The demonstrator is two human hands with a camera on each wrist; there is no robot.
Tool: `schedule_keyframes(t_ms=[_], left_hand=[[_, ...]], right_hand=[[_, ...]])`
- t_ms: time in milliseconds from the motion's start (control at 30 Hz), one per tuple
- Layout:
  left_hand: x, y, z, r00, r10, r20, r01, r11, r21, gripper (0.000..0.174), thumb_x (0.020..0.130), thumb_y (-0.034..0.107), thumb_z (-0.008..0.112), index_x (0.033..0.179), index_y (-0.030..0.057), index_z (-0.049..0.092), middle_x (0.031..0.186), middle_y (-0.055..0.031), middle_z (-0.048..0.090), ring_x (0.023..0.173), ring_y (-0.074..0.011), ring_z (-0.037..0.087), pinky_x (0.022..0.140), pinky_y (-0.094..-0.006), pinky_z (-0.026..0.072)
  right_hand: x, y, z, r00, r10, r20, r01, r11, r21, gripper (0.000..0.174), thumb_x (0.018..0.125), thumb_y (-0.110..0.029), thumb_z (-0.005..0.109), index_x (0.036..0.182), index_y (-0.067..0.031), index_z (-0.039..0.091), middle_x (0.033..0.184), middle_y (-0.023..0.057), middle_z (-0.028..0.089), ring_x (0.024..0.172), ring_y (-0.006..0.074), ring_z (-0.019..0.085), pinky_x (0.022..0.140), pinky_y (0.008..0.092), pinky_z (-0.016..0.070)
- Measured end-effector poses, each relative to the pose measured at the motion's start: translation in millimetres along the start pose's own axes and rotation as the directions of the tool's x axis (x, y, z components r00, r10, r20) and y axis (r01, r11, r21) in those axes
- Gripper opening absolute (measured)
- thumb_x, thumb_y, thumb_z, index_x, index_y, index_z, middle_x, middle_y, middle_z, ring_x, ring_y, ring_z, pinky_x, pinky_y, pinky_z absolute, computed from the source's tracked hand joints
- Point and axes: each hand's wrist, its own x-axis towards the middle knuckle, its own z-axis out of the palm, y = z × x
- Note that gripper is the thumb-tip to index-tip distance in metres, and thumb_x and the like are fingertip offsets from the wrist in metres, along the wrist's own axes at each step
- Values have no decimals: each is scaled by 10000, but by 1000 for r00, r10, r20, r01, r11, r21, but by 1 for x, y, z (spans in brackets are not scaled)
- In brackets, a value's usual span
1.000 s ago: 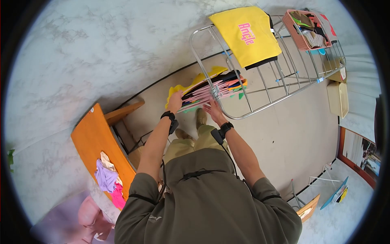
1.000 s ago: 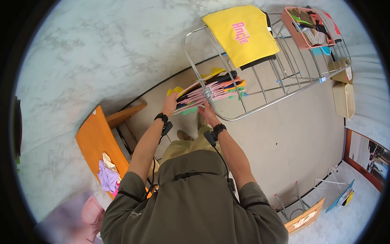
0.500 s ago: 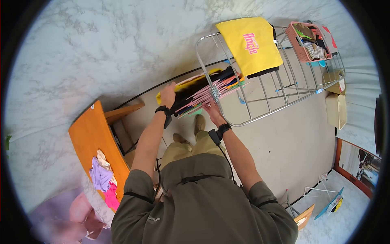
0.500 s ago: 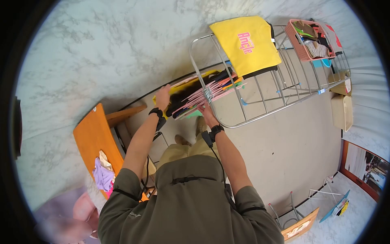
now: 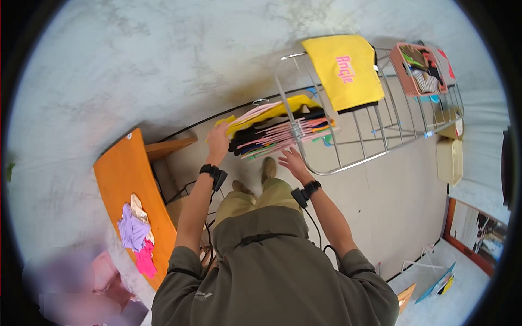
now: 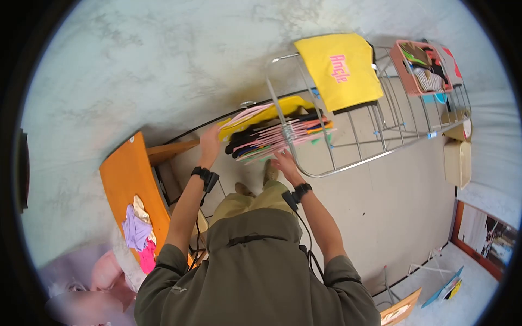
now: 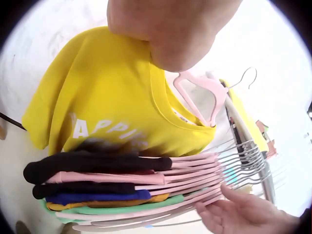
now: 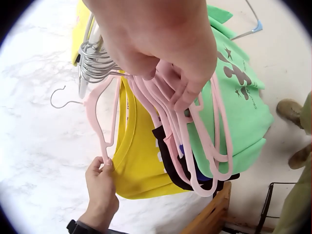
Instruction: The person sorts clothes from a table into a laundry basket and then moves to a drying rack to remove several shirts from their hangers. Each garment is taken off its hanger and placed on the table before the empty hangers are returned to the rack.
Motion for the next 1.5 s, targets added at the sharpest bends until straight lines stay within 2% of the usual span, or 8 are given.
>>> schedule_keyframes(t_ms=[333, 400, 600, 700, 800, 933, 1367, 1500], left_hand=[[-96, -53, -164, 919, -239, -314, 248, 969, -11, 83, 812, 86, 556, 835, 18, 597, 749, -168, 592, 682, -356, 563, 601, -403, 425], [-108, -42, -197, 899, -327, -292, 333, 942, -30, 60, 796, 83, 576, 800, 33, 609, 724, -143, 604, 670, -334, 547, 656, -387, 412], [-139, -37, -290, 894, -349, -282, 353, 935, -37, 129, 767, 180, 645, 775, 53, 624, 745, -126, 627, 715, -289, 531, 741, -362, 369], [-158, -37, -331, 875, -416, -247, 392, 909, -142, 151, 740, 200, 666, 760, 57, 624, 738, -125, 626, 712, -290, 525, 744, -361, 379], [-174, -46, -364, 899, -392, -196, 353, 913, -205, 112, 734, 156, 646, 772, 52, 625, 730, -119, 617, 698, -282, 525, 724, -351, 394], [-197, -75, -374, 934, -293, -203, 252, 945, -206, 61, 714, 88, 569, 736, 44, 606, 737, -98, 615, 692, -276, 544, 723, -346, 383], [-252, -175, -353, 798, -289, -529, 322, 946, -33, 85, 733, 16, 500, 764, 24, 578, 749, -137, 574, 812, -311, 559, 708, -423, 433], [-266, -215, -360, 894, -363, -261, 323, 928, -184, 135, 731, -11, 461, 825, -16, 558, 778, -155, 576, 765, -296, 572, 668, -357, 452]], right_hand=[[-42, -13, 78, 960, -4, 279, 209, 673, -709, 415, 851, -212, 585, 1200, -12, 485, 988, 114, 617, 880, 187, 595, 763, 312, 478], [-56, -24, 131, 723, -419, 549, 658, 177, -732, 421, 809, -174, 628, 1178, -16, 500, 1018, 129, 607, 948, 265, 579, 840, 349, 449], [-105, -54, 299, 312, -529, 789, 813, -281, -510, 465, 745, -165, 687, 1152, -12, 519, 1131, 170, 554, 1084, 320, 504, 932, 379, 385], [-124, -47, 348, 464, -133, 876, 878, -59, -474, 408, 793, -225, 651, 1131, -21, 548, 1056, 201, 578, 953, 357, 554, 782, 371, 465], [-128, -26, 369, 568, 209, 796, 822, -117, -557, 317, 861, -265, 565, 1030, 2, 585, 829, 231, 588, 763, 390, 552, 657, 370, 464], [-148, 4, 383, 642, 293, 708, 766, -219, -604, 313, 917, -256, 480, 1021, 20, 586, 813, 213, 606, 719, 309, 572, 685, 338, 443], [-156, 73, 411, 594, 152, 790, 795, -256, -550, 295, 897, -271, 511, 980, -10, 622, 697, 253, 549, 683, 423, 539, 621, 402, 434], [-147, 79, 406, 571, 134, 810, 799, -318, -511, 321, 899, -282, 506, 958, 10, 626, 661, 283, 481, 647, 459, 472, 577, 418, 406]])
